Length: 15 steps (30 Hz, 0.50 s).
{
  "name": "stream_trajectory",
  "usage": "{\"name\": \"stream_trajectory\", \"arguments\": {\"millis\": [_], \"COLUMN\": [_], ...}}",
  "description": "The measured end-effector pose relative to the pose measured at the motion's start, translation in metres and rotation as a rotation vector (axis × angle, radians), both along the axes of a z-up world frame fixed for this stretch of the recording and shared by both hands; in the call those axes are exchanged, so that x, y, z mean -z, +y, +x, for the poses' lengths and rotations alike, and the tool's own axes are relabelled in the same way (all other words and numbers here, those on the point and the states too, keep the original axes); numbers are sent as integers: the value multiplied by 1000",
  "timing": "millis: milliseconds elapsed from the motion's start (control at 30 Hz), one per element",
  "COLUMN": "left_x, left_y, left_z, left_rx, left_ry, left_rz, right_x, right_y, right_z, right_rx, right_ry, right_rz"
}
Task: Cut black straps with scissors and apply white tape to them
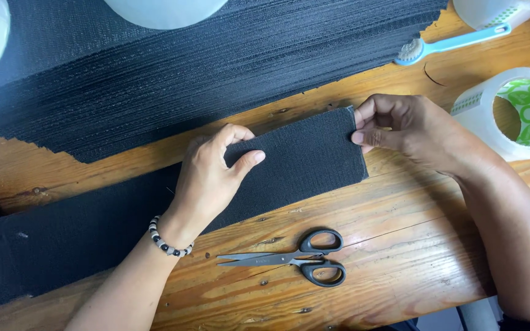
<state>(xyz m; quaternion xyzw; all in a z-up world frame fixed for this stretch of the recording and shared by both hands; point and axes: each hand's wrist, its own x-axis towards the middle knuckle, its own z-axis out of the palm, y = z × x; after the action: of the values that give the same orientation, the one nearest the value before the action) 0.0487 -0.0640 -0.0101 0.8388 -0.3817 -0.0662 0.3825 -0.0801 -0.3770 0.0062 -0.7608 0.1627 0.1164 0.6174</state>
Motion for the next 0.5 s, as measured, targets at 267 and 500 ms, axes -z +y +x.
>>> {"name": "stream_trajectory", "arguments": {"millis": [267,500], "left_x": [-3,-4], "left_y": [-1,-1], "left_z": [0,0], "left_rx": [11,21], "left_ry": [30,29], "left_rz": [-26,-29], "right_x": [-6,-4], "right_y": [3,-4], "right_z": [-1,-3], "right_rx": [-22,-4], "right_ry": [10,30], "right_rz": [-48,-27]}}
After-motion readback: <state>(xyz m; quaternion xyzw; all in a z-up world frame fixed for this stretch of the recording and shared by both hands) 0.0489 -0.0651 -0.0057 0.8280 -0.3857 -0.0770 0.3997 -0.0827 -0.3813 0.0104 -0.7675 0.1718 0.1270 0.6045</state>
